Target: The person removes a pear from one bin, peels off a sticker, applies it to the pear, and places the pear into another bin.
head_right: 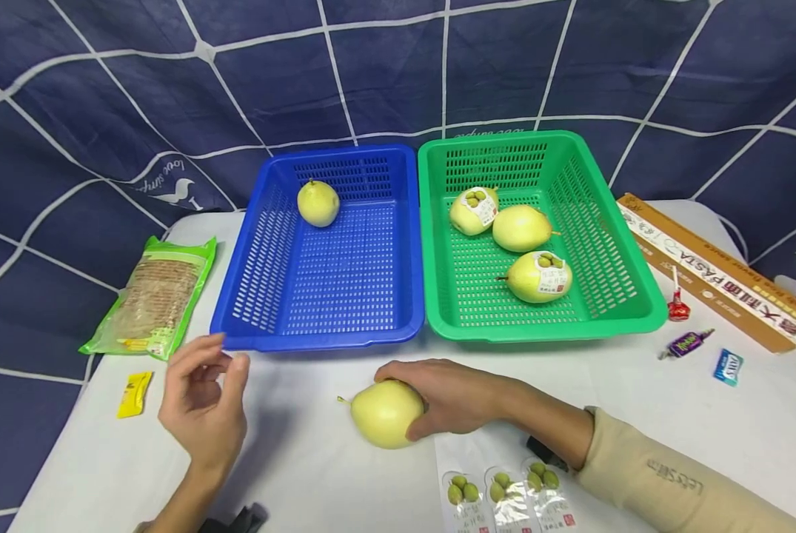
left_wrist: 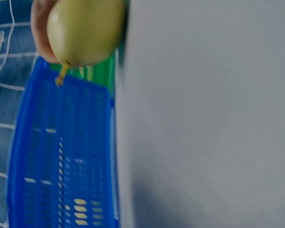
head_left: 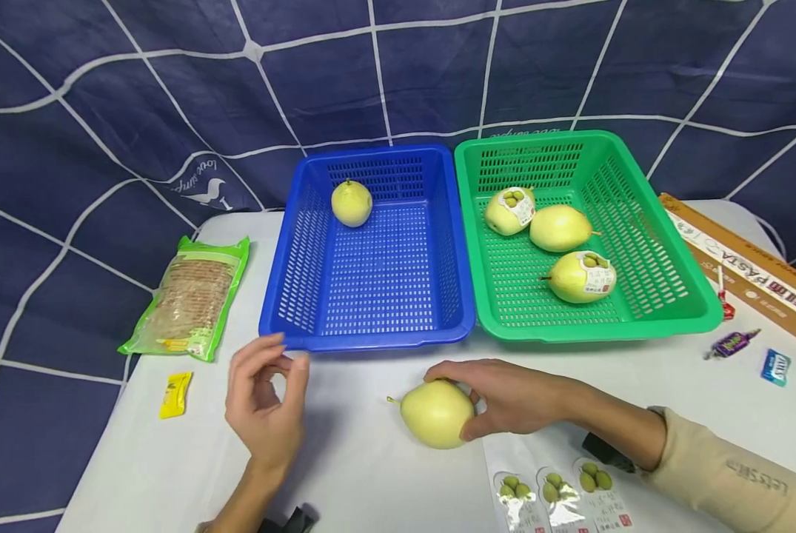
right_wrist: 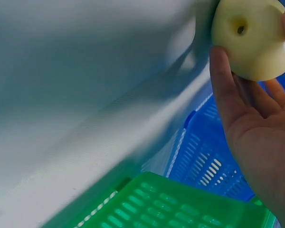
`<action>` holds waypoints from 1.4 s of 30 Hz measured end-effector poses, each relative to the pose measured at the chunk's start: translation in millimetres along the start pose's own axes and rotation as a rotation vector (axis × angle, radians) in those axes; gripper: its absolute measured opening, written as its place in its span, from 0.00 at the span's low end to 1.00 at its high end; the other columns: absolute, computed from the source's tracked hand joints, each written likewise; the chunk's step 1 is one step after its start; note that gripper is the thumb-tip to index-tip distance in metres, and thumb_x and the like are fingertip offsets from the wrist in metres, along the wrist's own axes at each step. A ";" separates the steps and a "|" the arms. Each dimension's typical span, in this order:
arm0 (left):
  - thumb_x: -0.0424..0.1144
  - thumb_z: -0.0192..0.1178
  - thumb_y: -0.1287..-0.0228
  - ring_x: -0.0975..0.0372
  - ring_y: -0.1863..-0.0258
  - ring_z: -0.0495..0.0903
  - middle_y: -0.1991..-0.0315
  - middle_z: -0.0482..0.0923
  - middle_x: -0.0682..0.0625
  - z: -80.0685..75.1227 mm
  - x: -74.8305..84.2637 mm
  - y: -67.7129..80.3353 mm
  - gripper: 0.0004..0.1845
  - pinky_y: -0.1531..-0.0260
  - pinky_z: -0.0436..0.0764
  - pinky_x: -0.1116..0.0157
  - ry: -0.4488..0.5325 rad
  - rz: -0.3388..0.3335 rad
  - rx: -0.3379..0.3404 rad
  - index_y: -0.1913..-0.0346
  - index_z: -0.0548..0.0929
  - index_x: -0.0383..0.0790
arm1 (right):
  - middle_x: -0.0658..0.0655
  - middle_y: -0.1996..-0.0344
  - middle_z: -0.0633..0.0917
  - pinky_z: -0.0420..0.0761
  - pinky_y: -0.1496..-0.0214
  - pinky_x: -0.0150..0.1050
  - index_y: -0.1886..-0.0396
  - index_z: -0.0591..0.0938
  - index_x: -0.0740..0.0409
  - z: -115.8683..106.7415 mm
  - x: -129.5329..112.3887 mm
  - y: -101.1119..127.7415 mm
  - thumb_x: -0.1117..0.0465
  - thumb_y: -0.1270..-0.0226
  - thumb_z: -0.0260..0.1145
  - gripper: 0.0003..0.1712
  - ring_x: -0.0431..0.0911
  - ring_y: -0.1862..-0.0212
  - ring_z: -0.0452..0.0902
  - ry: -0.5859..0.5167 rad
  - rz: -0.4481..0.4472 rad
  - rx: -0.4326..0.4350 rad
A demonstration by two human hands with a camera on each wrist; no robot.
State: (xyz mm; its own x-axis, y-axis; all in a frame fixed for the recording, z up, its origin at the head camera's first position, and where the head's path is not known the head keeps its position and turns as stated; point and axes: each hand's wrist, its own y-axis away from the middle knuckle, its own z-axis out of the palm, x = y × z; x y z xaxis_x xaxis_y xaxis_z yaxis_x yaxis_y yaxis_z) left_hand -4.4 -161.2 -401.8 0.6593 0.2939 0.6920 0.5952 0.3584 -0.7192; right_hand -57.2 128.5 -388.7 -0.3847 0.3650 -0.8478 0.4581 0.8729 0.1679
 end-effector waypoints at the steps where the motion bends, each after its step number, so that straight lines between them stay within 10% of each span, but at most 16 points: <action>1: 0.15 0.64 0.48 0.62 0.65 0.77 0.56 0.79 0.38 0.9 1.6 2.2 0.12 0.66 0.77 0.74 0.070 -0.015 -0.079 0.61 0.75 0.13 | 0.47 0.45 0.78 0.80 0.51 0.35 0.35 0.71 0.48 0.0 0.0 1.0 0.63 0.43 0.76 0.37 0.39 0.50 0.76 -0.019 0.014 0.001; 3: 0.16 0.65 0.47 0.63 0.69 0.79 0.61 0.81 0.40 1.4 4.2 7.7 0.13 0.71 0.79 0.73 0.156 -0.139 -0.294 0.57 0.77 0.16 | 0.47 0.46 0.78 0.81 0.51 0.34 0.37 0.71 0.48 0.6 1.1 2.1 0.64 0.43 0.76 0.35 0.39 0.50 0.77 -0.054 0.015 0.009; 8: 0.33 0.68 0.38 0.57 0.55 0.82 0.50 0.80 0.41 4.1 5.3 20.9 0.20 0.63 0.84 0.65 0.069 -0.706 -0.827 0.44 0.79 0.33 | 0.48 0.44 0.77 0.82 0.51 0.34 0.36 0.75 0.49 4.2 5.4 2.4 0.67 0.43 0.76 0.35 0.43 0.44 0.74 -0.130 -0.064 0.039; 13: 0.38 0.67 0.35 0.48 0.46 0.79 0.36 0.70 0.36 11.5 -0.1 23.5 0.28 0.57 0.84 0.58 0.175 -1.052 -0.982 0.35 0.72 0.32 | 0.47 0.43 0.78 0.82 0.51 0.33 0.34 0.74 0.52 7.6 5.8 3.4 0.66 0.41 0.75 0.35 0.42 0.44 0.75 -0.125 -0.070 0.078; 29: 0.32 0.68 0.38 0.51 0.55 0.85 0.41 0.75 0.34 19.3 -12.1 33.2 0.27 0.56 0.83 0.55 0.344 -1.189 -0.931 0.38 0.75 0.25 | 0.47 0.56 0.81 0.83 0.61 0.33 0.44 0.79 0.51 17.0 8.2 31.2 0.63 0.38 0.73 0.23 0.41 0.56 0.78 -0.039 -0.083 0.265; 42: 0.31 0.67 0.37 0.50 0.52 0.83 0.40 0.75 0.34 18.4 -19.4 29.0 0.28 0.55 0.82 0.52 0.401 -1.271 -0.915 0.37 0.72 0.22 | 0.42 0.58 0.73 0.74 0.67 0.26 0.52 0.80 0.44 40.3 34.1 78.0 0.57 0.43 0.76 0.19 0.31 0.65 0.70 0.074 -0.109 0.147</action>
State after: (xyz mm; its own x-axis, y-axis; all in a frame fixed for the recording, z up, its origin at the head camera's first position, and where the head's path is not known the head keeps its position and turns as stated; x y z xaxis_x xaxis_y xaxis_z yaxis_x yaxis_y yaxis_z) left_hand -8.4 -140.2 -434.9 -0.4638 -0.0563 0.8842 0.7858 -0.4872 0.3811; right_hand -2.3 196.1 -424.8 -0.4933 0.2986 -0.8170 0.5204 0.8539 -0.0021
